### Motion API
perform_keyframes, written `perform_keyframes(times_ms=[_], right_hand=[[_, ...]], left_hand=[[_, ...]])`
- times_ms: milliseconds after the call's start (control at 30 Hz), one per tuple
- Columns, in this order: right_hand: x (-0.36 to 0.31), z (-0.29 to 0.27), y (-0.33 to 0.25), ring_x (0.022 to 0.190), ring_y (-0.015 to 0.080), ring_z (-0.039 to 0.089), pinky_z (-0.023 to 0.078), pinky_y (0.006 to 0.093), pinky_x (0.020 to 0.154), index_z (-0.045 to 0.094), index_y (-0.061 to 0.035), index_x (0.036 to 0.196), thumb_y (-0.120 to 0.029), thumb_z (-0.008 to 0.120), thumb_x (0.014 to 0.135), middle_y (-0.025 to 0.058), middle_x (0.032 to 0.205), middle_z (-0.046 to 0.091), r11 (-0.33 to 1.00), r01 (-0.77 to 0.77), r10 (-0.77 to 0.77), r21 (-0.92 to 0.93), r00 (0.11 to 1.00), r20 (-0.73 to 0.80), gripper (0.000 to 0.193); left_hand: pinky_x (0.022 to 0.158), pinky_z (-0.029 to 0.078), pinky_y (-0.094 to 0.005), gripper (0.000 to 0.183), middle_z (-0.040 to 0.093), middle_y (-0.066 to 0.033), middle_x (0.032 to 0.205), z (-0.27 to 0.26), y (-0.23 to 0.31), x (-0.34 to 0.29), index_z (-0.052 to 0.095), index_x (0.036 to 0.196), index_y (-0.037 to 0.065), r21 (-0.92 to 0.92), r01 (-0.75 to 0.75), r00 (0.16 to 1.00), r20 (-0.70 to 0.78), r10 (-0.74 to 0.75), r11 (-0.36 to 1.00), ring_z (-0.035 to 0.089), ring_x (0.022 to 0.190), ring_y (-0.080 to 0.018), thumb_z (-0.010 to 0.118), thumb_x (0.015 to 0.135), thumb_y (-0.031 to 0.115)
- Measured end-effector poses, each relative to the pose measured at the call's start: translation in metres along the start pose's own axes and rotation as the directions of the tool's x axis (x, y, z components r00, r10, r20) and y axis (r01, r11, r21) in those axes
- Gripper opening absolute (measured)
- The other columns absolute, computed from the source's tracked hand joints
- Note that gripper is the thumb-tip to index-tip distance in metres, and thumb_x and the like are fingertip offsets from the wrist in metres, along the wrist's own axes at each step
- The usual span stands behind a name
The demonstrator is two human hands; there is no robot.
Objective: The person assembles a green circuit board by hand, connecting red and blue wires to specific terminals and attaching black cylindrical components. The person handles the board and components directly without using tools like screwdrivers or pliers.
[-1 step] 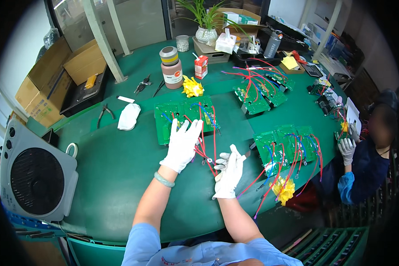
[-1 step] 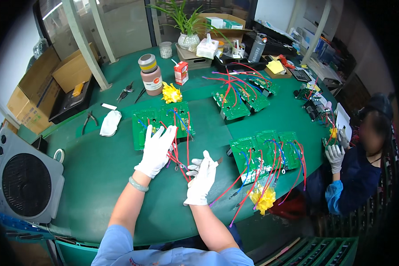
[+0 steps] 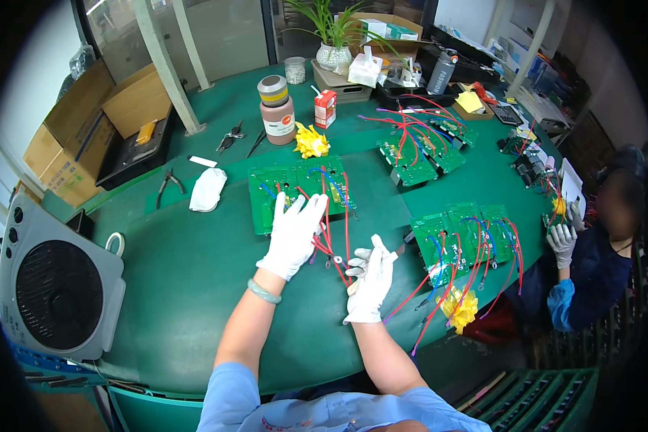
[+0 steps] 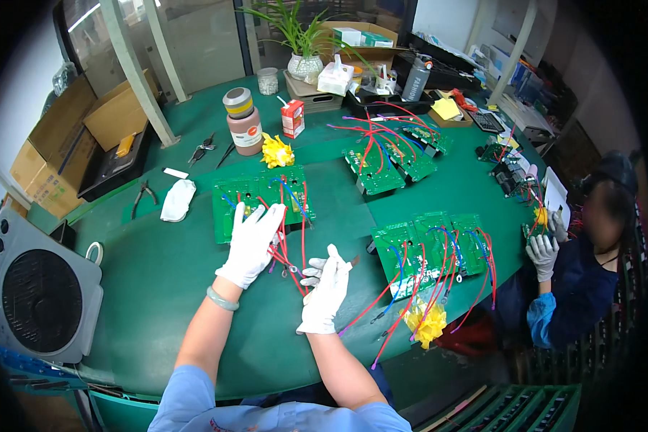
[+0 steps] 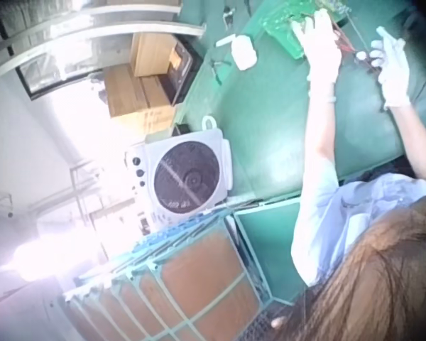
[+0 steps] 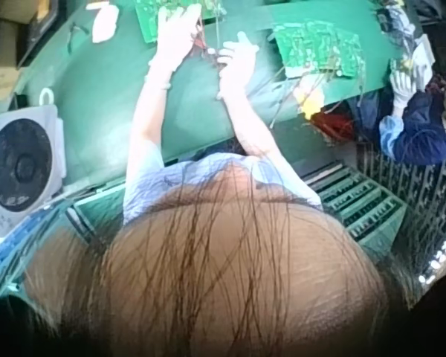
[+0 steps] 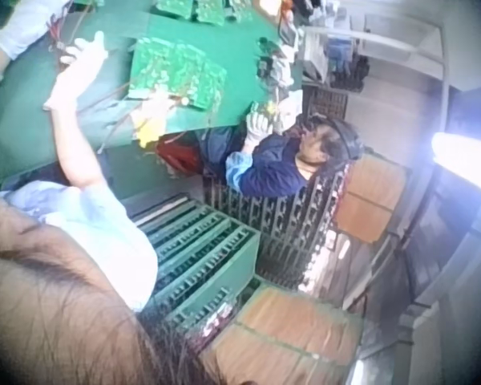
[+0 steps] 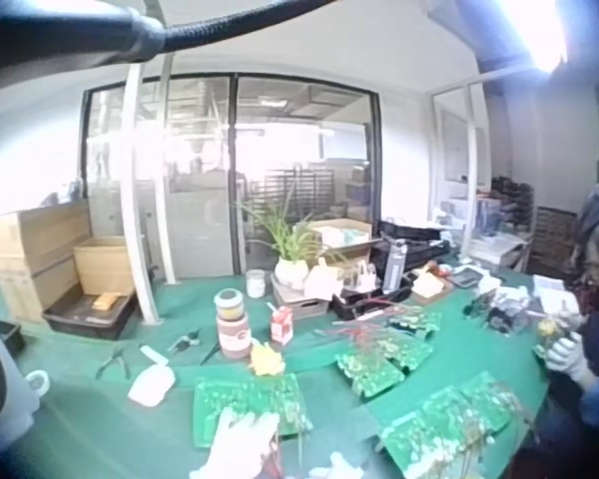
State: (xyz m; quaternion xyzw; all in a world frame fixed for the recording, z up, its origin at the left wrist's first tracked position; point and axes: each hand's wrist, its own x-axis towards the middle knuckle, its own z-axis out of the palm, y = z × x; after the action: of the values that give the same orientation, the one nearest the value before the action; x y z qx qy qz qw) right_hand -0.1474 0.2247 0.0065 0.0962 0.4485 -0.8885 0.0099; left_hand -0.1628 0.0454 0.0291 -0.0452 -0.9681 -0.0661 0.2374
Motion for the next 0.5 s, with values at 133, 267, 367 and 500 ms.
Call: perform_keyframes(times_ms=[133, 267, 367, 500], right_hand=[[0.004, -0.002, 0.002, 0.07, 0.0124, 0.063, 0.052, 0.0249, 0.056, 0.052, -0.0027, 0.14, -0.027, 0.05, 0.109, 0.0084, 0.095, 0.067, 1.0, -0.003, 0.003, 0.009, 1.0, 0.007, 0.04], [0.01, -0.008, 0.003, 0.07, 0.0134, 0.064, 0.053, 0.0259, 0.057, 0.052, -0.0019, 0.138, -0.028, 0.053, 0.108, 0.0081, 0.093, 0.068, 0.999, -0.025, 0.026, 0.026, 0.999, -0.02, 0.04], [0.005, -0.004, 0.0, 0.07, 0.0141, 0.065, 0.054, 0.0263, 0.057, 0.052, -0.0013, 0.139, -0.027, 0.053, 0.108, 0.0092, 0.094, 0.068, 0.998, -0.038, 0.038, 0.056, 0.999, 0.003, 0.04], [-0.001, -0.002, -0.001, 0.07, 0.0139, 0.065, 0.054, 0.0263, 0.057, 0.052, -0.0013, 0.139, -0.026, 0.053, 0.108, 0.009, 0.093, 0.068, 0.996, -0.071, 0.071, 0.062, 0.997, 0.011, 0.04]], left_hand=[[0.118, 0.026, -0.0621, 0.077, 0.064, -0.015, 0.133, -0.009, -0.02, -0.005, 0.047, 0.15, 0.011, -0.172, 0.007, 0.986, -0.16, -0.035, 0.985, 0.062, 0.121, -0.0339, 0.077, 0.078, 0.013], [0.12, 0.027, -0.0556, 0.106, 0.04, -0.0221, 0.156, -0.042, -0.027, -0.007, 0.037, 0.157, 0.016, -0.026, 0.18, 0.982, 0.07, -0.177, 0.983, 0.036, 0.146, -0.0409, 0.089, 0.064, 0.019], [0.119, 0.032, -0.0502, 0.115, 0.031, -0.0278, 0.16, -0.034, -0.071, -0.025, 0.034, 0.158, 0.016, -0.291, 0.362, 0.926, 0.006, -0.376, 0.886, 0.03, 0.148, -0.0478, 0.095, 0.061, 0.019], [0.118, 0.035, -0.0418, 0.108, 0.037, -0.0261, 0.158, -0.015, -0.078, -0.028, 0.036, 0.157, 0.011, -0.573, 0.325, 0.936, 0.083, -0.341, 0.752, 0.025, 0.153, -0.0394, 0.093, 0.065, 0.012]])
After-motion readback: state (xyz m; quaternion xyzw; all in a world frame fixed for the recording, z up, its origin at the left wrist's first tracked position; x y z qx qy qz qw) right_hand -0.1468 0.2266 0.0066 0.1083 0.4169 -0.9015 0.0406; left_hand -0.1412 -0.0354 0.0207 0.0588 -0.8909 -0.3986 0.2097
